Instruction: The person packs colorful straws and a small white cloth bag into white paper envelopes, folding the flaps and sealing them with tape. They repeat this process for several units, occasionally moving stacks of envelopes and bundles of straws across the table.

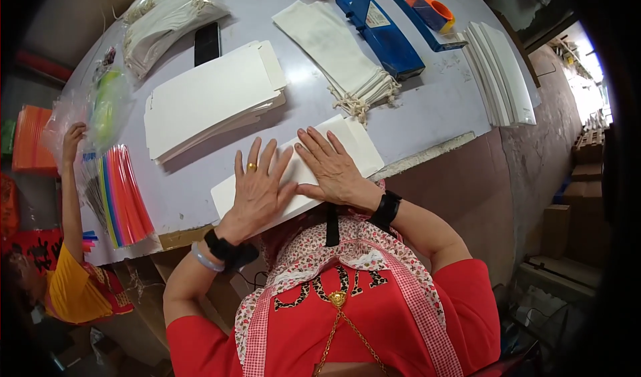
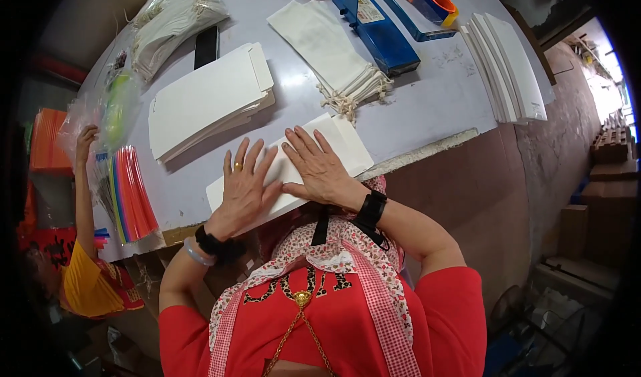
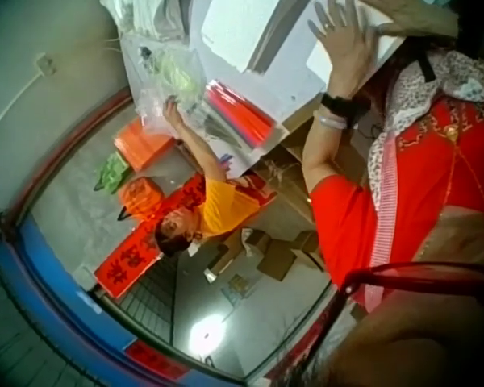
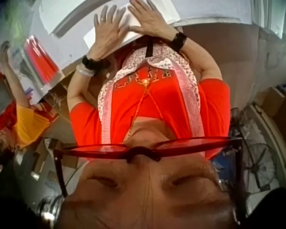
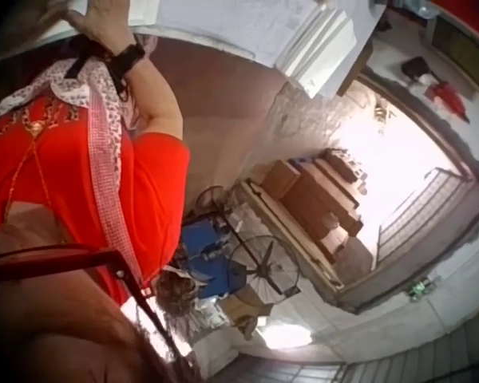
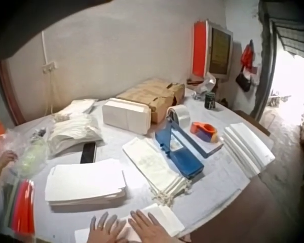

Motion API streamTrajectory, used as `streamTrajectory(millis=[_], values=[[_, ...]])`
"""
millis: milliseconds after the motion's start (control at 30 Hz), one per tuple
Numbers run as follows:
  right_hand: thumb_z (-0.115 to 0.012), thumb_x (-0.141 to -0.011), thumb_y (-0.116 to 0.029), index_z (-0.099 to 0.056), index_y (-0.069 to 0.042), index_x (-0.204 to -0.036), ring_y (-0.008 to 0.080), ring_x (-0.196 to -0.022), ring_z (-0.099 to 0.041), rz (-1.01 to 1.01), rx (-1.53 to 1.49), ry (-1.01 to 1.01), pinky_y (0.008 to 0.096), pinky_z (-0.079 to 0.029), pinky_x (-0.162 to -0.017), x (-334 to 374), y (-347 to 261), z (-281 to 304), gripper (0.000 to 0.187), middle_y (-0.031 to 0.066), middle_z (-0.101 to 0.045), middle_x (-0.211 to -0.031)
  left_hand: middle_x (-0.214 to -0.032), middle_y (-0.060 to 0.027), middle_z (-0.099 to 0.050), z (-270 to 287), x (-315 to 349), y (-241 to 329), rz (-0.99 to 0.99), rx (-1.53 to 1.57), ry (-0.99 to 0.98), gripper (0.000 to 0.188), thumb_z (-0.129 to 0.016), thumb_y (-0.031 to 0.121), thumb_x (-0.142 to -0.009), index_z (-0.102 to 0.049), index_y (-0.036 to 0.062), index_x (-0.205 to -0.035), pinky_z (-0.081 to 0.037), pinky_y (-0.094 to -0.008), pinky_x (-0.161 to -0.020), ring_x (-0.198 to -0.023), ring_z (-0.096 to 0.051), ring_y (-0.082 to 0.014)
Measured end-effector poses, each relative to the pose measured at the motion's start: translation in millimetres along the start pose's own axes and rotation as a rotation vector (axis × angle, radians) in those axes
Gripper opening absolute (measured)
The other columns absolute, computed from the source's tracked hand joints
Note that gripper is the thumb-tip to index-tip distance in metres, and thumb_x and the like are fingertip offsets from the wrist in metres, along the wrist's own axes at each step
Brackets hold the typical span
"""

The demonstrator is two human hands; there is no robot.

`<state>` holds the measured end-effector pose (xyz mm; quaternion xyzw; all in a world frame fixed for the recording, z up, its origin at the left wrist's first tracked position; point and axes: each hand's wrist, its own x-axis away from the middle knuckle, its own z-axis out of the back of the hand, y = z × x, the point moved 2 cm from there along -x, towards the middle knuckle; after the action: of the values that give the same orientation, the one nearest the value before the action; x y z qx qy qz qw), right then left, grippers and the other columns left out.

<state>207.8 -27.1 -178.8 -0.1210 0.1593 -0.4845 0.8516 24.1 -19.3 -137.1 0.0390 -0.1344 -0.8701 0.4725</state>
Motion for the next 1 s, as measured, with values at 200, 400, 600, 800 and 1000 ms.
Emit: streamTrajectory(millis=[200, 400, 600, 800, 1000], values=[[-0.053, -0.087, -0.051, -0.04, -0.004, -0.14, 0.0297, -0.143, -0.02, 0.01, -0.008, -0.002, 0.0481, -0.015, -0.116, 6.0, 9.4, 12.5, 0.072, 0.0136, -0.025, -0.154, -0.155, -0.0162, -0.02, -25.2, 49.1, -8.6, -0.058, -0.087, -0.011, 0.068, -0.056, 0.053, -0.088, -0.039, 0.0187, -0.144, -0.01, -0.0638, -0.11, -0.146, -0.009, -0.033], [-0.052, -0.09, -0.044, -0.044, -0.013, -0.139, 0.0294, -0.142, -0.023, -0.043, 0.162, 0.013, 0.0473, -0.016, -0.115, 35.5, 66.4, 34.0, 0.059, 0.0071, -0.028, -0.154, -0.148, -0.0147, -0.033, 0.3, 25.3, -14.5, -0.053, 0.03, -0.003, 0.061, -0.062, 0.048, -0.085, -0.049, 0.0123, -0.133, -0.023, -0.0593, -0.106, -0.137, -0.028, -0.0344], [-0.052, -0.091, -0.04, -0.047, -0.013, -0.137, 0.0295, -0.141, -0.024, -0.001, 0.129, 0.076, 0.0464, -0.018, -0.115, 41.1, 68.3, 28.1, 0.053, 0.0068, -0.03, -0.153, -0.109, -0.0106, -0.06, 15.6, -26.1, -17.4, 0.033, 0.213, -0.012, 0.04, -0.071, 0.027, -0.082, -0.06, 0.0048, -0.113, -0.045, -0.0351, -0.08, -0.094, -0.057, -0.0224], [-0.056, -0.091, -0.03, -0.052, -0.01, -0.131, 0.03, -0.134, -0.035, 0.006, -0.016, 0.233, 0.0392, -0.031, -0.109, 50.6, 74.2, 47.0, 0.044, 0.0096, -0.042, -0.143, -0.075, 0.0002, -0.06, 10.7, -25.0, -26.8, 0.271, 0.948, -0.334, 0.027, -0.069, 0.02, -0.086, -0.062, -0.0014, -0.101, -0.042, -0.023, -0.064, -0.066, -0.052, -0.0087], [-0.06, -0.091, -0.02, -0.053, -0.005, -0.128, 0.0237, -0.118, -0.05, -0.343, -0.683, 0.341, 0.031, -0.043, -0.097, 29.4, 64.5, 74.2, 0.041, 0.0091, -0.054, -0.131, -0.082, 0.0007, -0.061, 23.1, -22.7, -33.5, 0.272, 0.963, -0.114, 0.025, -0.068, 0.021, -0.088, -0.062, -0.0017, -0.097, -0.042, -0.0212, -0.068, -0.074, -0.052, -0.0057]])
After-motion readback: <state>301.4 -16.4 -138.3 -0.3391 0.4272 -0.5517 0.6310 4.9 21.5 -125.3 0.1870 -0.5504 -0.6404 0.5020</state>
